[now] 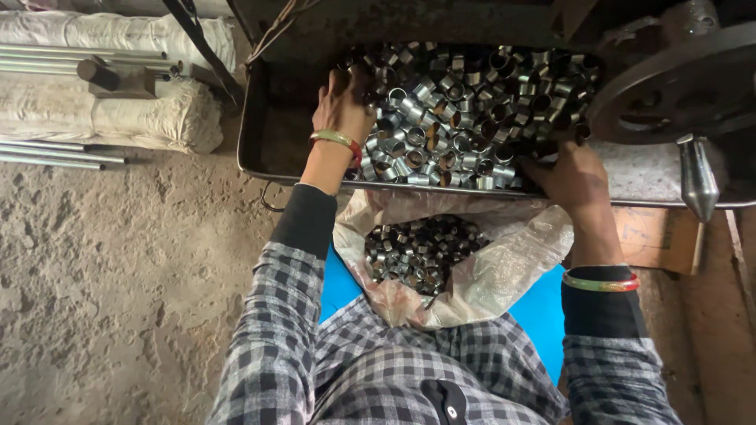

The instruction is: The person sits on a blue stool and repeatedly picks small cylindrical metal parts from a white bag on the lap, then places them into a metal tray above. The hands handle the parts one at a time or in small handfuls throughout the clip.

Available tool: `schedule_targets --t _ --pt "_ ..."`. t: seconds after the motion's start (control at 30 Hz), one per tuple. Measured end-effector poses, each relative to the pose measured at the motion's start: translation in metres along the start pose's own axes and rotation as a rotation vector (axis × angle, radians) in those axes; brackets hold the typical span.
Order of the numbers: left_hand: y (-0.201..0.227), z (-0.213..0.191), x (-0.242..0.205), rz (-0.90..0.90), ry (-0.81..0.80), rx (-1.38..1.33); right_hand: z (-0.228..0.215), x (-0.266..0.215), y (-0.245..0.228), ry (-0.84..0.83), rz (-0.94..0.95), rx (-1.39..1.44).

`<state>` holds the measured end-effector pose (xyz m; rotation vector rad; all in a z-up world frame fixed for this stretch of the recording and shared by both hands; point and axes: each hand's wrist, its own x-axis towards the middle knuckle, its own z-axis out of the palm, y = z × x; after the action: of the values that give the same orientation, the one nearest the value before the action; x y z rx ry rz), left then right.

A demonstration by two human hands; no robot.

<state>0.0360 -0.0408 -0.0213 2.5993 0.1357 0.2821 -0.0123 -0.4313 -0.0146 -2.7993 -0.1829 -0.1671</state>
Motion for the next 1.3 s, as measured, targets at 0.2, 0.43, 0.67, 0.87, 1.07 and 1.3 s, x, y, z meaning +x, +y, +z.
schedule_targets --t 0.2,0.43,0.67,0.87,1.07,1.3 --pt "-0.043 0.030 0.028 0.076 0.200 -0.239 0.009 0.002 0.006 0.064 0.018 -0.054" --pt "-0.038 -0.003 0.016 -0.620 0.240 -2.016 0.002 0.003 -0.001 0.051 0.070 0.006" --pt "0.036 -0.049 -0.067 -0.374 -0.035 -2.133 0.003 0.003 0.000 0.026 0.097 -0.047" --pt "0.071 -0.068 -0.149 -0.407 -0.273 -2.157 0.002 0.006 0.002 -0.075 0.103 -0.088" --pt "0.070 -0.065 -0.192 -0.344 -0.598 -2.198 0.000 0.004 0.001 -0.068 0.064 -0.092" --pt "0.010 0.046 -0.207 -0.213 -0.854 -1.296 -0.005 0.003 -0.006 -0.083 0.097 -0.064"
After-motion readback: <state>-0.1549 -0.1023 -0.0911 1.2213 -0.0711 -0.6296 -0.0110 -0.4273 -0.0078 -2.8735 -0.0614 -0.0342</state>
